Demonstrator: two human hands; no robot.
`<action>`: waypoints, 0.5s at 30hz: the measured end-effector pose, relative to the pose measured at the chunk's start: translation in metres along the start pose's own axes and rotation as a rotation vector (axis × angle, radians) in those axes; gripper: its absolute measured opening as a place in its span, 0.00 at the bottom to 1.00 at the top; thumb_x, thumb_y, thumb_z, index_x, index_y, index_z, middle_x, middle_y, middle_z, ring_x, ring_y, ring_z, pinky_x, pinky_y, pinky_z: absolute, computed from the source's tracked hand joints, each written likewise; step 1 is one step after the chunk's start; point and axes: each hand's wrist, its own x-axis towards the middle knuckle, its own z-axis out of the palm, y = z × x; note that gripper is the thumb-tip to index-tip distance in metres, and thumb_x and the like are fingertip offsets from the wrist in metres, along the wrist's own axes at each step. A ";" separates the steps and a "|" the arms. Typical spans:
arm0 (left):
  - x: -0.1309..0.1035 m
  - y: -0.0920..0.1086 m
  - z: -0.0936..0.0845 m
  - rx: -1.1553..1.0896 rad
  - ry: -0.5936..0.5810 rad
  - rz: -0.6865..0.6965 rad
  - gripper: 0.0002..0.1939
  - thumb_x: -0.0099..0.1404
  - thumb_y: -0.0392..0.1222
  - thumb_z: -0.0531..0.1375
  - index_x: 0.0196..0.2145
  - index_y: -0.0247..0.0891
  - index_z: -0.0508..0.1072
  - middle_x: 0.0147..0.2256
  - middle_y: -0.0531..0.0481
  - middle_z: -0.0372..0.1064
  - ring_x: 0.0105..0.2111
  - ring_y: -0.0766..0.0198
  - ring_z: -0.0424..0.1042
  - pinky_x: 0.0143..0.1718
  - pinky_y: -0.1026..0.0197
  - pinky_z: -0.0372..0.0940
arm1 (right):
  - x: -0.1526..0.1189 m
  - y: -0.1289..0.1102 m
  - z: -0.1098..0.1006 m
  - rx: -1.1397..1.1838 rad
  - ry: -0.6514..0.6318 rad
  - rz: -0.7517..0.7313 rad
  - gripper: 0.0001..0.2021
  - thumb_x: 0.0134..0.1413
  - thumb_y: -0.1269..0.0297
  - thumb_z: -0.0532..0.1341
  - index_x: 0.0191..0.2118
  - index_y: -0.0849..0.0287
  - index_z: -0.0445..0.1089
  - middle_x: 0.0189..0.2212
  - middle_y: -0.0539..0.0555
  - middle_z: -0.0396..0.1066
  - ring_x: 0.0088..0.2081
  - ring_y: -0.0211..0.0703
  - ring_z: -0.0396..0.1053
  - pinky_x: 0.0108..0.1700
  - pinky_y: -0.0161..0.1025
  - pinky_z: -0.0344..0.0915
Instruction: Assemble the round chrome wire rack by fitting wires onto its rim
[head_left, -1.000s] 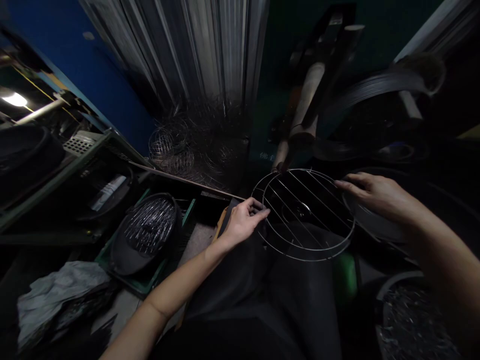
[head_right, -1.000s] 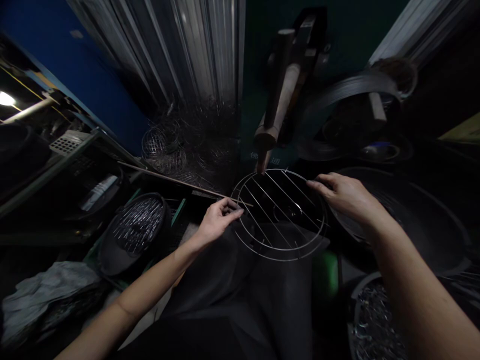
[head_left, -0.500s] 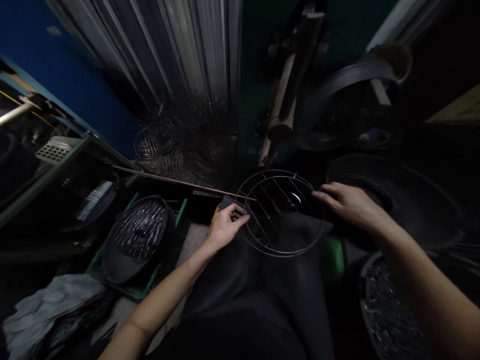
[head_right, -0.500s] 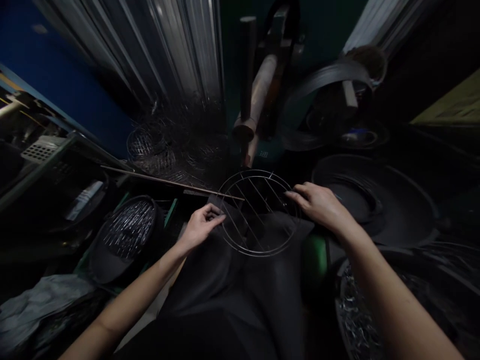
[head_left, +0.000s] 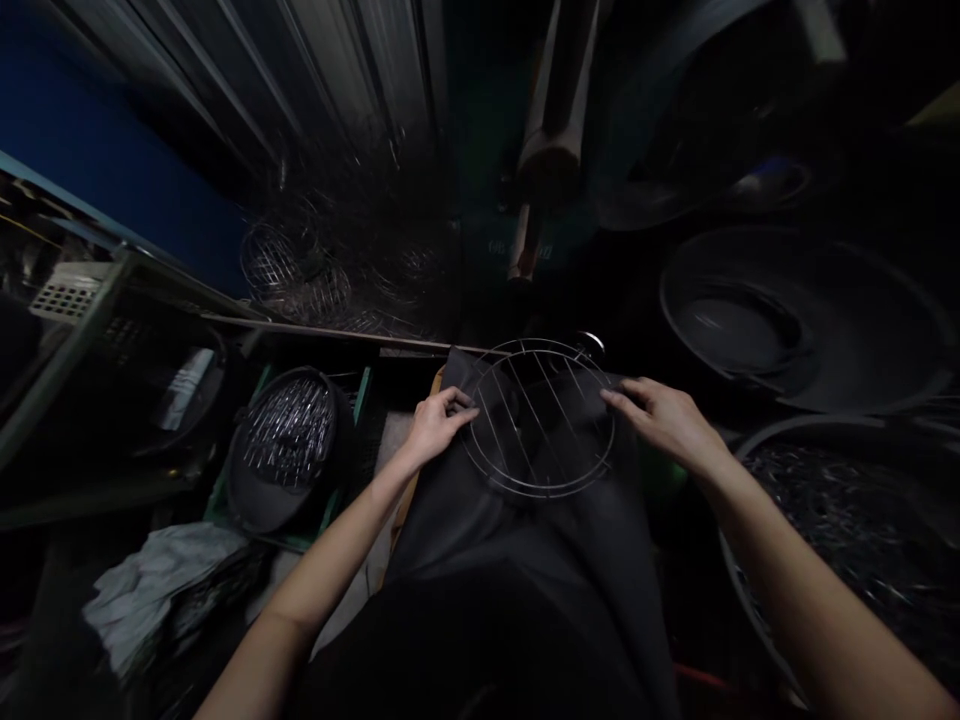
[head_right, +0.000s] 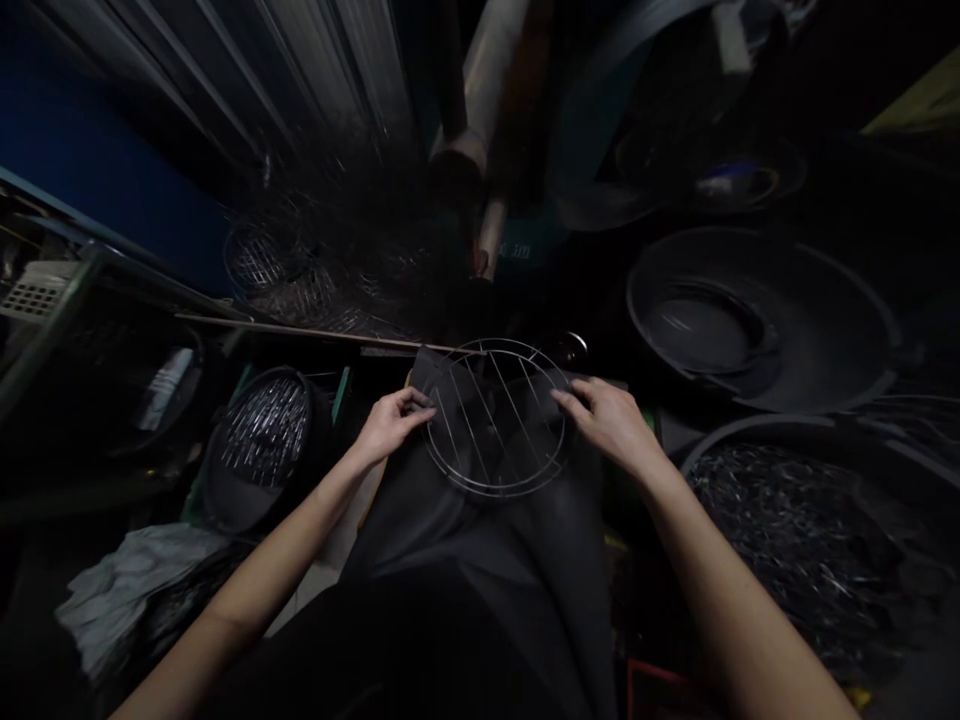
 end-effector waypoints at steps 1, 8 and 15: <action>0.001 -0.002 0.001 0.006 -0.009 0.000 0.09 0.56 0.46 0.63 0.32 0.37 0.75 0.29 0.53 0.73 0.28 0.68 0.68 0.32 0.66 0.59 | -0.001 0.002 0.003 0.009 -0.002 0.024 0.18 0.56 0.48 0.53 0.30 0.56 0.72 0.31 0.57 0.73 0.34 0.50 0.71 0.41 0.46 0.67; 0.012 -0.008 0.006 -0.002 -0.050 -0.035 0.11 0.54 0.46 0.64 0.32 0.37 0.74 0.27 0.53 0.73 0.28 0.66 0.70 0.32 0.65 0.60 | 0.003 0.028 0.009 0.407 -0.210 0.191 0.27 0.52 0.37 0.53 0.35 0.58 0.74 0.33 0.54 0.75 0.37 0.50 0.71 0.40 0.43 0.66; 0.013 -0.006 0.004 0.012 -0.065 -0.035 0.11 0.54 0.47 0.64 0.32 0.37 0.74 0.28 0.52 0.74 0.30 0.65 0.71 0.33 0.65 0.61 | -0.005 0.028 0.000 0.366 -0.201 0.171 0.25 0.51 0.38 0.55 0.33 0.57 0.72 0.29 0.52 0.72 0.32 0.46 0.68 0.35 0.40 0.65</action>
